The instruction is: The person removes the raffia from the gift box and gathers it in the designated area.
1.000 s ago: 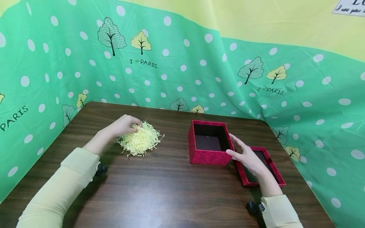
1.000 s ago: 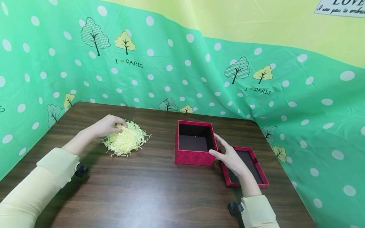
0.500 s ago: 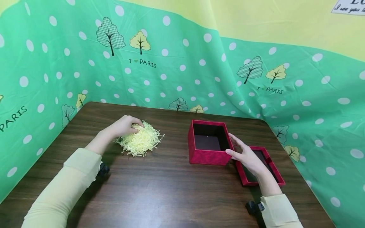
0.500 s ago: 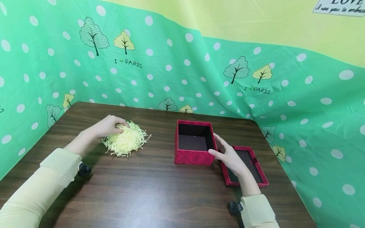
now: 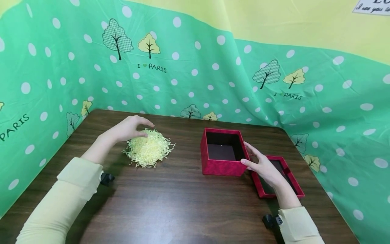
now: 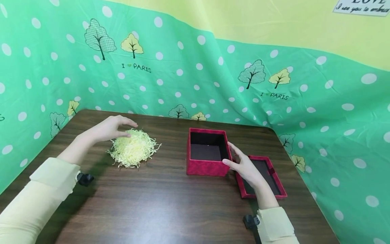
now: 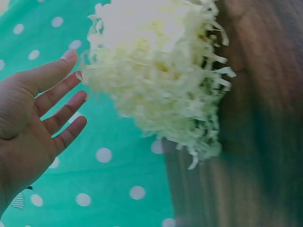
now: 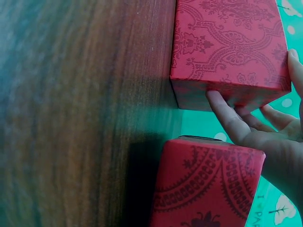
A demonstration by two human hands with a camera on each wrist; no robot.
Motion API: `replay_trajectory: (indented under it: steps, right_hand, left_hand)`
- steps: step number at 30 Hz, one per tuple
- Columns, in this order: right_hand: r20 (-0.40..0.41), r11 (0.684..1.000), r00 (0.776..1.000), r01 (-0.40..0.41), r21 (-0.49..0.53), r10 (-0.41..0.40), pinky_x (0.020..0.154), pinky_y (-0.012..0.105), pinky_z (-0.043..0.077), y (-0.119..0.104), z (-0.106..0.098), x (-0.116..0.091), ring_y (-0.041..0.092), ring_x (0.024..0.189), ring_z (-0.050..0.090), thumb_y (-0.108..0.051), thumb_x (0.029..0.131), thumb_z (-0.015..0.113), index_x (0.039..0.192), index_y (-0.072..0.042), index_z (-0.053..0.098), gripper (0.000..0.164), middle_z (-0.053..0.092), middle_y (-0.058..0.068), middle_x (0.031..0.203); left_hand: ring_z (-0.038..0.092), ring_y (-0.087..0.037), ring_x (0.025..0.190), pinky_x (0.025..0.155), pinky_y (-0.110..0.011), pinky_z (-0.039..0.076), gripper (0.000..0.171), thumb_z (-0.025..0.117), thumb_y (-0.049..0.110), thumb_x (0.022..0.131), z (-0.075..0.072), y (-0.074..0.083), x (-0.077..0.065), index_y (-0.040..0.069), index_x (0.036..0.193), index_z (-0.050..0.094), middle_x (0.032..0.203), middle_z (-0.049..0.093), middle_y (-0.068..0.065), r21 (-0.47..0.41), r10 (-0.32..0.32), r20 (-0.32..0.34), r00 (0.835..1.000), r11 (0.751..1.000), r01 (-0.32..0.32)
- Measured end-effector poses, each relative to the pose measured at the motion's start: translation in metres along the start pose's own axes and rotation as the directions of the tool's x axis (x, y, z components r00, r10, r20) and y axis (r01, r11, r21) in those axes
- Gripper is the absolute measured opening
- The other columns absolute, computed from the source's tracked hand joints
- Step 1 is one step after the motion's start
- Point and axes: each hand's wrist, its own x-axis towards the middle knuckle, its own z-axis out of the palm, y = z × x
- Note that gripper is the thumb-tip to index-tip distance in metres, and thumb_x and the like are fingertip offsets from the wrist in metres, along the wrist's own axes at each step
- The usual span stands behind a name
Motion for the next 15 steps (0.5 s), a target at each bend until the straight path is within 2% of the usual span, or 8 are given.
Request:
replay_trajectory:
  steps: [3, 8, 11, 15]
  right_hand:
    - [0.014, 1.000, 1.000, -0.009, -0.016, 0.009, 0.088, 0.048, 0.051, -0.001, -0.001, 0.002, 0.039, 0.132, 0.031, -0.033, 0.090, 0.063, 0.152, -0.028, 0.017, 0.077, 0.022, 0.014, 0.153]
    - [0.000, 0.978, 1.000, 0.000, -0.208, 0.000, 0.094, 0.057, 0.043, -0.010, -0.007, 0.002, 0.041, 0.133, 0.032, -0.046, 0.089, 0.060, 0.152, -0.027, 0.018, 0.078, 0.026, 0.016, 0.152]
    - [-0.037, 0.946, 0.998, 0.033, -0.321, -0.047, 0.095, 0.060, 0.040, -0.018, -0.013, 0.000, 0.043, 0.133, 0.032, -0.048, 0.089, 0.058, 0.152, -0.023, 0.019, 0.078, 0.027, 0.017, 0.152]
    - [-0.086, 0.904, 0.982, 0.118, -0.411, -0.167, 0.091, 0.061, 0.042, -0.031, -0.020, -0.006, 0.043, 0.130, 0.035, -0.040, 0.091, 0.059, 0.151, -0.019, 0.021, 0.074, 0.028, 0.020, 0.150]
  left_hand:
    - [0.048, -0.033, 0.124, 0.102, -0.050, 0.037, 0.036, 0.071, 0.016, 0.084, -0.006, 0.010, -0.002, 0.009, 0.119, 0.065, 0.120, 0.064, -0.009, 0.017, 0.004, -0.025, 1.000, 1.000, -0.004]
    - [0.048, -0.033, 0.122, 0.102, -0.049, 0.036, 0.031, 0.063, 0.021, 0.091, -0.011, 0.031, -0.004, 0.008, 0.120, 0.063, 0.121, 0.063, -0.009, 0.053, 0.013, -0.101, 0.995, 0.999, -0.007]
    - [0.048, -0.031, 0.122, 0.103, -0.047, 0.036, 0.033, 0.059, 0.025, 0.093, -0.011, 0.045, -0.005, 0.008, 0.122, 0.062, 0.123, 0.062, -0.010, 0.075, 0.014, -0.151, 0.988, 0.997, -0.003]
    - [0.047, -0.032, 0.123, 0.104, -0.048, 0.034, 0.038, 0.057, 0.031, 0.095, -0.009, 0.065, -0.005, 0.008, 0.124, 0.060, 0.125, 0.061, -0.011, 0.113, 0.018, -0.232, 0.973, 0.994, 0.009]
